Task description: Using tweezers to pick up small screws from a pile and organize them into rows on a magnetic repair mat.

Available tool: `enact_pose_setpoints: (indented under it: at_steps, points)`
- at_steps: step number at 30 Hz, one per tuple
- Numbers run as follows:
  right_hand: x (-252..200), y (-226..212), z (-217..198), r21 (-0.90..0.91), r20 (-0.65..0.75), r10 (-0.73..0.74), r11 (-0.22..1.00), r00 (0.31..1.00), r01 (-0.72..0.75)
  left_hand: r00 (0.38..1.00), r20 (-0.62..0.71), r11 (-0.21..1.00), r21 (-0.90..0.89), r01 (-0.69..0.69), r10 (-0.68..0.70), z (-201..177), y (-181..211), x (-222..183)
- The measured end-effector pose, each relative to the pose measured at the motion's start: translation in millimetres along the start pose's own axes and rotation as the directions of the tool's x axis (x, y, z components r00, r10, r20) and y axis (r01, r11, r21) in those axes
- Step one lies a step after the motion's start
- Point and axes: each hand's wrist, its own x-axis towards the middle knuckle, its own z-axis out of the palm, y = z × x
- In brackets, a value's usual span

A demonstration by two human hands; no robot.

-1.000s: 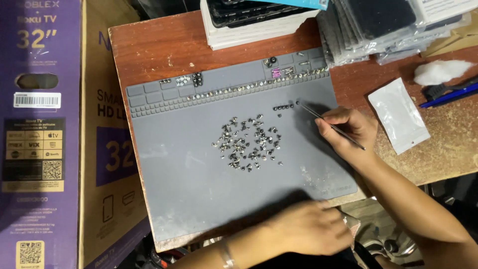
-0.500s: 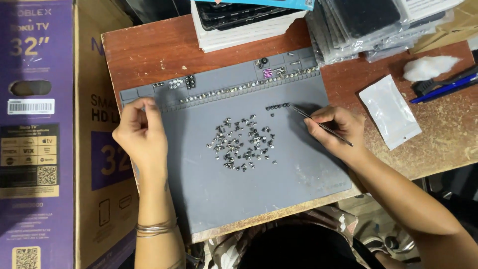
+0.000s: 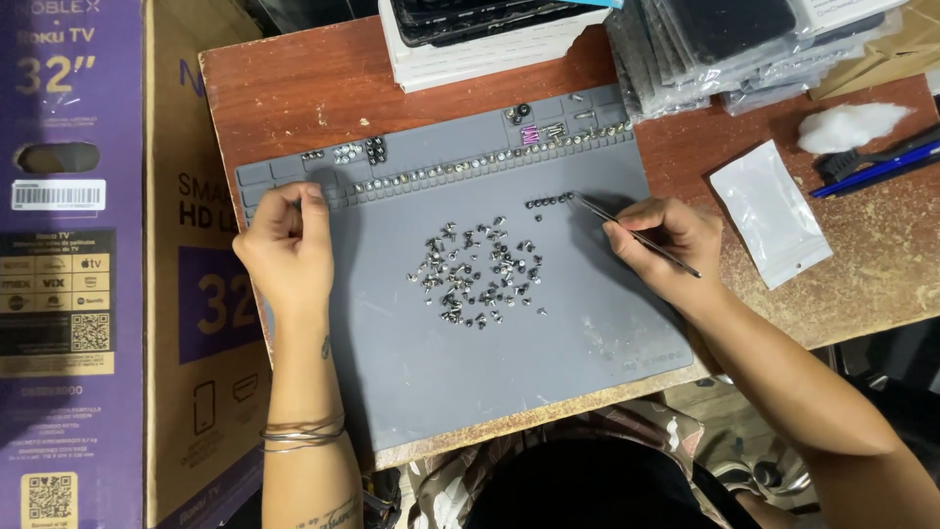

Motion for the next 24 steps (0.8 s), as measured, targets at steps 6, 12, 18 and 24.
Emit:
enact_pose_setpoints:
  at_steps: [6, 12, 18, 24]
  points:
    - [1, -2, 1, -0.009, 0.011, 0.003, 1.0, 1.0, -0.003, 1.0, 0.023, 1.0, -0.024, 0.014, -0.014, 0, 2, 2]
    - [2, -2, 1, 0.007, 0.021, 0.008, 1.0, 1.0, -0.008, 0.999, 0.033, 0.999, -0.034, 0.021, -0.02, 0, 0, 2]
    - [0, -1, -1, 0.056, 0.038, -0.011, 0.998, 0.999, 0.008, 0.999, 0.024, 0.997, -0.068, 0.026, -0.024, -1, 1, 1]
    - [-8, 3, -4, 0.162, 0.085, -0.06, 0.986, 0.995, 0.045, 0.999, 0.029, 0.995, -0.098, 0.036, -0.033, -1, 4, 1]
